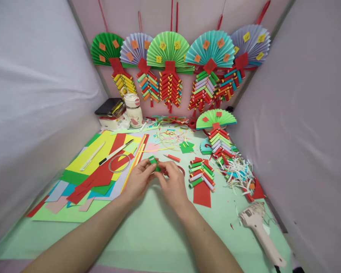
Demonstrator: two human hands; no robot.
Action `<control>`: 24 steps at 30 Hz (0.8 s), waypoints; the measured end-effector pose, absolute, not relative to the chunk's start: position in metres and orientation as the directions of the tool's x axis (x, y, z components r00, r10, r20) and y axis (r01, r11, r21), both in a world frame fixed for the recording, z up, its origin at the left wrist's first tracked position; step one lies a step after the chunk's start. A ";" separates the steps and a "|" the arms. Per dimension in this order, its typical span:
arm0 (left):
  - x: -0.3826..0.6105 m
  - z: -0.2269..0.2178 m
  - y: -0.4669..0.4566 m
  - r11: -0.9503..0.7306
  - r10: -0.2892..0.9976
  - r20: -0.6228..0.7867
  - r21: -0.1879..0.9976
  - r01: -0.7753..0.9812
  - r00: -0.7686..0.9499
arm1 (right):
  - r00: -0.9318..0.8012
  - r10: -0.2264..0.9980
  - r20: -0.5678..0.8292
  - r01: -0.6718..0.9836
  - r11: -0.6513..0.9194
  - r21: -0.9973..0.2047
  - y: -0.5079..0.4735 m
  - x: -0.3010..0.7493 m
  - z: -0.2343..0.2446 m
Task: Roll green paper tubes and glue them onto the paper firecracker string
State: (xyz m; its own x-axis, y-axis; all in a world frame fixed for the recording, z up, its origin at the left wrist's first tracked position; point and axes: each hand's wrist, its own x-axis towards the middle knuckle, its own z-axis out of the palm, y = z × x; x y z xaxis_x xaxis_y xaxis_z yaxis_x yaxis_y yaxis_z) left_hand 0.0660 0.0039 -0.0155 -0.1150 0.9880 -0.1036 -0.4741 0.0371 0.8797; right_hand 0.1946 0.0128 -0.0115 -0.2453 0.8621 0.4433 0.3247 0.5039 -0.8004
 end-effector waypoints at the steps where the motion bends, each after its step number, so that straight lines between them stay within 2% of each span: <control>1: 0.068 -0.017 0.003 0.022 0.989 -0.085 0.894 -0.448 -0.122 | -0.248 0.866 0.435 0.324 0.497 -0.805 0.011 0.193 -0.013; 15: 0.070 -0.033 0.004 -0.023 0.996 -0.004 0.948 -0.316 -0.084 | -0.228 0.866 0.446 0.387 0.501 -0.774 0.014 0.190 -0.032; 20: 0.071 -0.032 0.004 0.002 0.995 -0.033 0.948 -0.318 -0.094 | -0.216 0.899 0.381 0.369 0.437 -0.820 0.012 0.190 -0.034; 24: 0.069 -0.026 0.006 0.047 0.980 -0.117 0.920 -0.389 -0.159 | -0.291 0.868 0.402 0.382 0.491 -0.783 0.010 0.193 -0.031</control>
State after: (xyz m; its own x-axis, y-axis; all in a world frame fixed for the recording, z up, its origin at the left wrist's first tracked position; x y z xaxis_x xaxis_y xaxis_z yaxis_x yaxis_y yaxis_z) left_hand 0.0687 0.0061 -0.0257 -0.1587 0.9803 -0.1175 -0.3892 0.0472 0.9199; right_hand 0.1927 0.0104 -0.0308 -0.2913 0.8680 0.4022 0.3817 0.4910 -0.7831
